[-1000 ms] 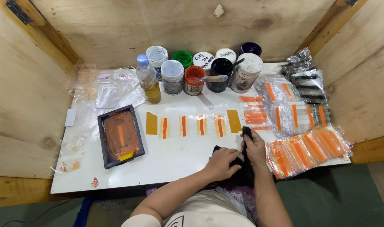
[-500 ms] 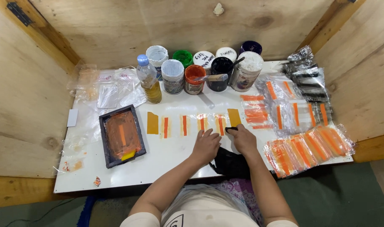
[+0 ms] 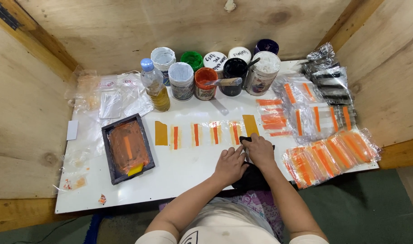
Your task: The person uses a black cloth to wipe a white table surface. The table contains several paint containers, a tray with orange paint, and plastic-wrapped items. The person wipes the table area between the paint tray and the wrapped items.
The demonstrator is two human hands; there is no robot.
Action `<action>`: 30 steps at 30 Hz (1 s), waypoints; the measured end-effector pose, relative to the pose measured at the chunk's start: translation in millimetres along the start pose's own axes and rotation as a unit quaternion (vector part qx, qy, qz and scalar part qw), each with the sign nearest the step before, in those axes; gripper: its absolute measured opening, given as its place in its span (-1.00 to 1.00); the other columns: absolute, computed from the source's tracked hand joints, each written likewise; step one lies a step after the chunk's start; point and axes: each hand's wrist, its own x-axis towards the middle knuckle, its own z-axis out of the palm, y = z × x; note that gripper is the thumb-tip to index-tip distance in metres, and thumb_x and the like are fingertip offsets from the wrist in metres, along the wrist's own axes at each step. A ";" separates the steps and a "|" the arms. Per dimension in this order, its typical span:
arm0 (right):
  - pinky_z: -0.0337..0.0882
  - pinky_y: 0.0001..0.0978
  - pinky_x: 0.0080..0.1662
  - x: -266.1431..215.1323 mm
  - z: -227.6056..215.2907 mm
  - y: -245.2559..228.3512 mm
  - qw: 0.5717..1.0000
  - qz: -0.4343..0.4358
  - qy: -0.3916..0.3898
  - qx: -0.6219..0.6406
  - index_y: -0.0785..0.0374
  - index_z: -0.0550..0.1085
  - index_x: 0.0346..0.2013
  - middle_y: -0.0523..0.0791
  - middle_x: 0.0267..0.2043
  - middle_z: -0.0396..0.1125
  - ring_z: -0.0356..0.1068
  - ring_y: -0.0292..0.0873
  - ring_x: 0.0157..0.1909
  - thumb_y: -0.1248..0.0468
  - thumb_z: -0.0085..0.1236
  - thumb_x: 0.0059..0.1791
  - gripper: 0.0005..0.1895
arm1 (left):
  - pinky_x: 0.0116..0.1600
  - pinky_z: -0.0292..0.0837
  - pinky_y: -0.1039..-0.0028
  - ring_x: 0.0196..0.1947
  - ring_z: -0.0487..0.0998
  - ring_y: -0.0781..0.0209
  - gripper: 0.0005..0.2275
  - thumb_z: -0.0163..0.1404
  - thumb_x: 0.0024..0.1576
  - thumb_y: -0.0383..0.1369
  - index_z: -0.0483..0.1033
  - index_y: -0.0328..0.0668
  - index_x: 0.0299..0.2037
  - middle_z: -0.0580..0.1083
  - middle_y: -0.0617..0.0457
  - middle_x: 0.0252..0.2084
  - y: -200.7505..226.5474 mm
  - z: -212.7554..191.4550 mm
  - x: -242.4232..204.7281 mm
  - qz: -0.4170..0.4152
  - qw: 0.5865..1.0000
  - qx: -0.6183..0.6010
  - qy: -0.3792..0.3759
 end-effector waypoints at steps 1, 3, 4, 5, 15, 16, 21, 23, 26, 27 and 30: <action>0.35 -0.39 -0.31 1.8 -8.1 -0.8 1.000 0.000 0.000 0.000 -0.34 0.57 -0.15 -0.23 -0.27 0.19 0.37 -0.16 -0.35 0.32 -0.11 0.02 -0.60 | 0.03 0.11 0.27 0.08 0.32 -0.03 -0.58 -0.07 0.24 -0.10 0.47 -0.21 0.19 0.38 -0.13 0.30 0.4 1.7 1.2 0.000 1.000 0.000 0.000; 0.39 -0.32 -0.31 4.4 -23.8 -2.7 1.000 -0.007 0.003 0.024 -0.27 0.57 -0.21 -0.19 -0.29 0.18 0.39 -0.10 -0.35 0.31 0.02 -0.04 -0.69 | 0.04 0.10 0.28 0.07 0.30 -0.01 -0.56 -0.05 0.21 -0.08 0.45 -0.22 0.17 0.36 -0.16 0.32 1.5 6.1 2.7 -0.004 1.000 -0.001 0.002; 0.39 -0.32 -0.31 6.1 -25.7 -2.7 1.000 -0.008 0.002 0.023 -0.27 0.57 -0.21 -0.19 -0.29 0.18 0.39 -0.10 -0.35 0.31 0.02 -0.04 -0.69 | 0.04 0.10 0.28 0.07 0.30 -0.01 -0.56 -0.05 0.21 -0.08 0.45 -0.22 0.17 0.36 -0.16 0.32 2.8 2.9 4.2 -0.004 1.000 -0.002 0.002; 0.40 -0.32 -0.31 8.0 -27.7 -2.8 1.000 -0.012 0.003 0.018 -0.26 0.57 -0.21 -0.19 -0.28 0.18 0.39 -0.10 -0.35 0.30 0.03 -0.04 -0.70 | 0.06 0.07 0.28 0.09 0.28 -0.02 -0.54 -0.07 0.21 -0.05 0.42 -0.21 0.17 0.33 -0.17 0.34 4.1 -0.3 5.7 -0.013 1.000 -0.007 -0.027; 0.44 -0.28 -0.30 43.4 6.9 14.5 1.000 -0.025 0.016 -0.003 -0.25 0.58 -0.12 -0.15 -0.26 0.22 0.43 -0.07 -0.31 0.31 0.00 -0.01 -0.66 | 0.13 -0.05 0.29 0.22 0.15 -0.03 -0.49 -0.20 0.19 0.06 0.27 -0.18 0.14 0.12 -0.23 0.48 11.7 -25.7 15.1 -0.051 0.988 -0.021 -0.145; 0.44 -0.28 -0.30 47.5 7.2 15.3 1.000 -0.025 0.017 -0.003 -0.25 0.58 -0.12 -0.15 -0.26 0.22 0.43 -0.07 -0.31 0.31 0.00 -0.01 -0.66 | 0.13 -0.05 0.29 0.22 0.15 -0.03 -0.49 -0.20 0.19 0.06 0.27 -0.18 0.14 0.12 -0.23 0.48 11.7 -27.3 15.1 -0.051 0.988 -0.021 -0.145; 0.47 -0.24 -0.26 68.1 3.4 17.8 1.000 -0.002 -0.001 -0.010 -0.26 0.58 -0.05 -0.13 -0.20 0.26 0.44 -0.06 -0.26 0.29 -0.01 0.02 -0.65 | 0.11 -0.04 0.30 0.21 0.15 -0.03 -0.53 -0.22 0.20 0.05 0.28 -0.19 0.06 0.13 -0.23 0.47 11.4 -24.6 14.7 -0.038 0.989 -0.004 -0.142; 0.47 -0.23 -0.24 72.8 7.7 19.9 1.000 0.009 -0.021 0.007 -0.27 0.57 -0.02 -0.14 -0.19 0.26 0.45 -0.06 -0.25 0.29 -0.03 0.03 -0.63 | 0.11 -0.03 0.30 0.21 0.15 -0.03 -0.53 -0.22 0.20 0.05 0.29 -0.19 0.06 0.13 -0.23 0.47 12.0 -27.7 13.6 -0.037 0.989 -0.011 -0.145; 0.48 -0.18 -0.16 70.2 -9.9 20.3 0.996 0.031 -0.059 0.060 -0.27 0.55 0.04 -0.13 -0.13 0.25 0.46 0.00 -0.19 0.29 -0.05 0.03 -0.59 | 0.11 -0.03 0.30 0.22 0.15 -0.03 -0.54 -0.23 0.20 0.05 0.29 -0.19 0.05 0.13 -0.22 0.47 11.0 -28.2 14.2 -0.036 0.989 -0.016 -0.146; 0.48 -0.14 -0.10 66.7 -19.5 19.6 0.991 0.043 -0.081 0.097 -0.26 0.54 0.07 -0.11 -0.09 0.25 0.47 0.05 -0.14 0.28 -0.06 0.01 -0.58 | 0.11 -0.04 0.30 0.22 0.14 -0.03 -0.54 -0.23 0.21 0.05 0.29 -0.19 0.06 0.13 -0.21 0.48 10.8 -27.5 14.0 -0.035 0.988 -0.015 -0.147; 0.49 -0.15 -0.12 44.6 -14.6 22.1 0.995 0.013 -0.052 0.088 -0.25 0.57 -0.02 -0.13 -0.09 0.26 0.48 0.03 -0.12 0.25 -0.08 0.02 -0.64 | 0.10 -0.03 0.29 0.20 0.15 -0.02 -0.55 -0.21 0.20 0.04 0.29 -0.18 0.07 0.13 -0.21 0.47 12.5 -33.5 12.4 -0.032 0.990 -0.012 -0.136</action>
